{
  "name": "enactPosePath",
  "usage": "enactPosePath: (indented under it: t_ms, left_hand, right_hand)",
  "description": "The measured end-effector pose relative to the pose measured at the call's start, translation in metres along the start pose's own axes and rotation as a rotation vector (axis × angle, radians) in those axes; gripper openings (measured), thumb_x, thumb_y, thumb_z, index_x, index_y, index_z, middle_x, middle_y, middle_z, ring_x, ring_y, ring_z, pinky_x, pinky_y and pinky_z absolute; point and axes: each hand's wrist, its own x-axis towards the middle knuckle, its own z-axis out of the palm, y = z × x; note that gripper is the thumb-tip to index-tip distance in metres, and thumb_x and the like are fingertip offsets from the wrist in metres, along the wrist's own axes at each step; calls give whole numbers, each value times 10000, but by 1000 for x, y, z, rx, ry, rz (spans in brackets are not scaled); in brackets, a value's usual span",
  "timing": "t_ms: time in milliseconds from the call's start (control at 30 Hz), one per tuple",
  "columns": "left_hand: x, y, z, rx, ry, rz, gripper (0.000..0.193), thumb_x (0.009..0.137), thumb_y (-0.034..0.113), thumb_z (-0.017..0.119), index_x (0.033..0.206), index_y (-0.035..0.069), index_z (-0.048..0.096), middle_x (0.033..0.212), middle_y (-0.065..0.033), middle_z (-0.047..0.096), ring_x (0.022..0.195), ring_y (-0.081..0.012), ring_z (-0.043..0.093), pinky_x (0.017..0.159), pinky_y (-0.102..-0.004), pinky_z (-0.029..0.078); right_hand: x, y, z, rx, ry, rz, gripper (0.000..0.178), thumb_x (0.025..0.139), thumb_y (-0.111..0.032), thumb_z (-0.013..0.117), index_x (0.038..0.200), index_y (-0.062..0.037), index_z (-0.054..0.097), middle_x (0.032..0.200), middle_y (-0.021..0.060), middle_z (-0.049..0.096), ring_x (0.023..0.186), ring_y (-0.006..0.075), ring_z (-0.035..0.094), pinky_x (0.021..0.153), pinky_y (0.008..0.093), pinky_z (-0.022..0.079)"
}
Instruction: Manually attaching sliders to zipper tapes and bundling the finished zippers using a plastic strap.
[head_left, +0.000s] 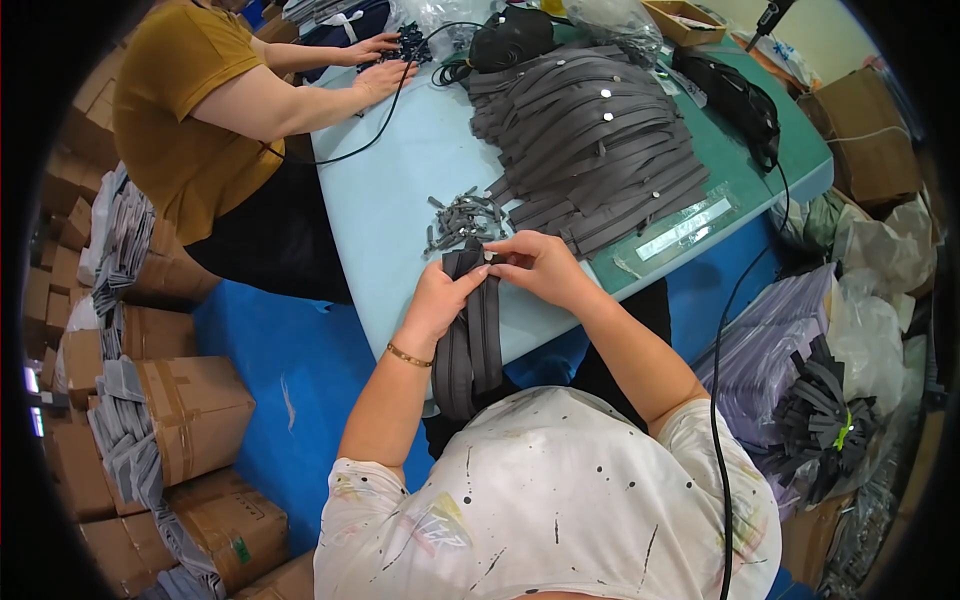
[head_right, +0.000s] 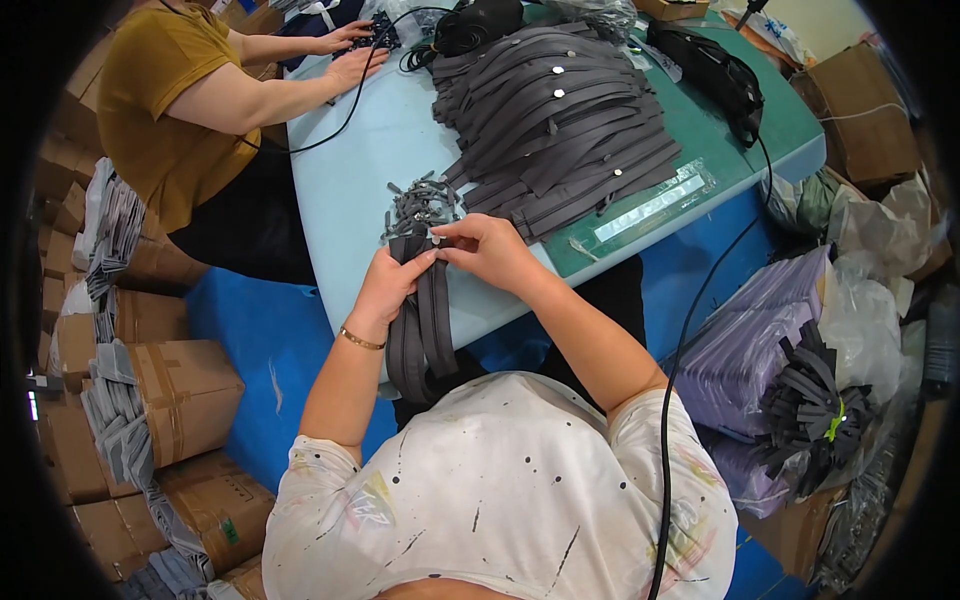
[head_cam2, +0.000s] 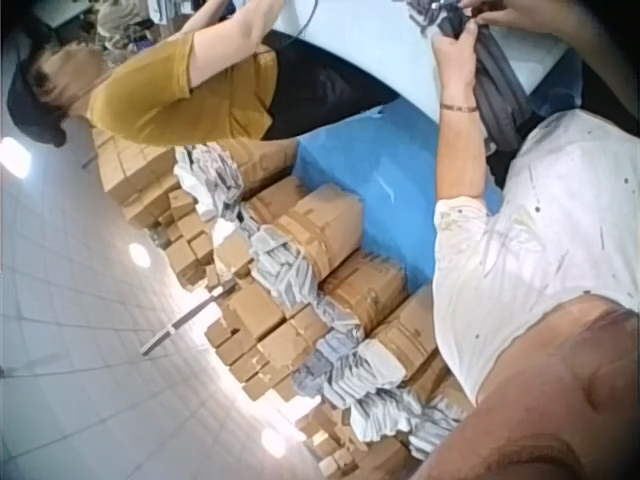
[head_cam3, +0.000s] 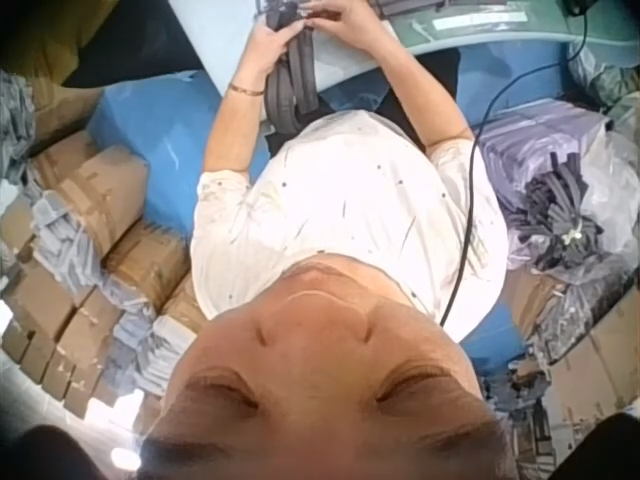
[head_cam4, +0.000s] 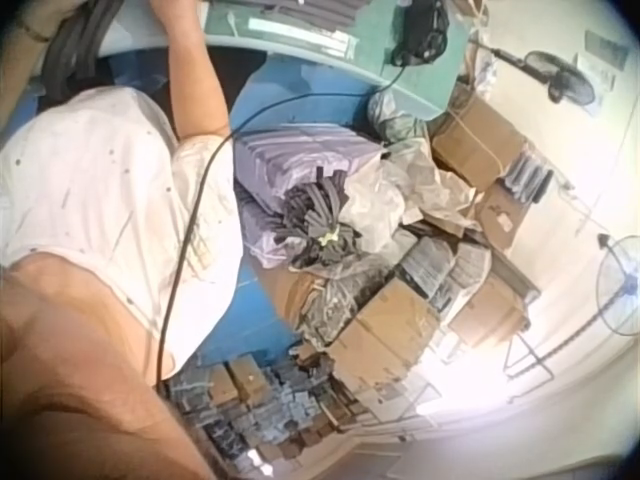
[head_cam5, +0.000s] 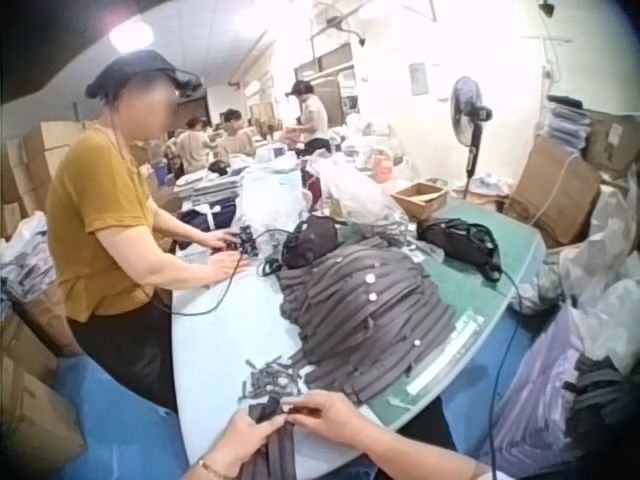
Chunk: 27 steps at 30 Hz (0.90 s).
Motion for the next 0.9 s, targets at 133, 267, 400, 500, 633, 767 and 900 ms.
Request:
enactPosePath:
  t_ms: [133,267,400,500,633,767,900]
  left_hand:
    - [3,-6,-3,34,20,-17,123,815,159,669,820,45,623,636,52,536,467,-18,393,413,-181,290]
    - [3,-6,0,4,45,28,120,811,155,675,832,60,606,623,53,519,445,-24,387,398,-185,297]
    - [3,-4,2,0,81,55,129,809,134,673,880,59,596,659,45,531,465,-28,413,401,-180,319]
    - [3,-4,3,-70,100,105,152,807,115,672,916,56,584,703,37,539,493,-30,434,407,-178,338]
    - [2,1,7,-125,162,117,194,806,115,677,968,52,590,723,35,545,510,-28,444,410,-174,337]
    - [2,-2,2,-88,151,73,215,801,110,679,1002,54,626,728,34,576,511,-24,430,403,-179,316]
    - [3,1,3,-93,159,50,197,805,114,673,993,58,648,750,27,604,515,-19,425,406,-175,300]
  right_hand:
    - [1,3,4,100,23,63,274,778,-52,675,1050,-77,662,840,34,626,727,78,576,672,210,467]
    - [2,3,7,225,27,126,264,802,-30,649,1066,-47,650,871,7,623,776,51,566,697,194,464]
    - [2,3,10,302,30,167,268,808,-24,640,1075,-30,640,906,20,636,810,53,577,717,193,468]
    - [2,0,10,291,20,181,269,814,-26,634,1082,-25,634,928,32,644,819,53,580,720,192,468]
    - [3,0,11,232,25,146,272,802,-27,634,1075,-27,637,846,19,639,745,46,564,676,195,467]
    - [2,-8,12,140,-2,140,222,810,-27,638,1031,-11,632,781,-8,583,697,36,523,639,189,449]
    - [2,7,21,204,175,133,141,804,-50,655,929,0,615,771,-10,583,697,37,526,633,190,441]
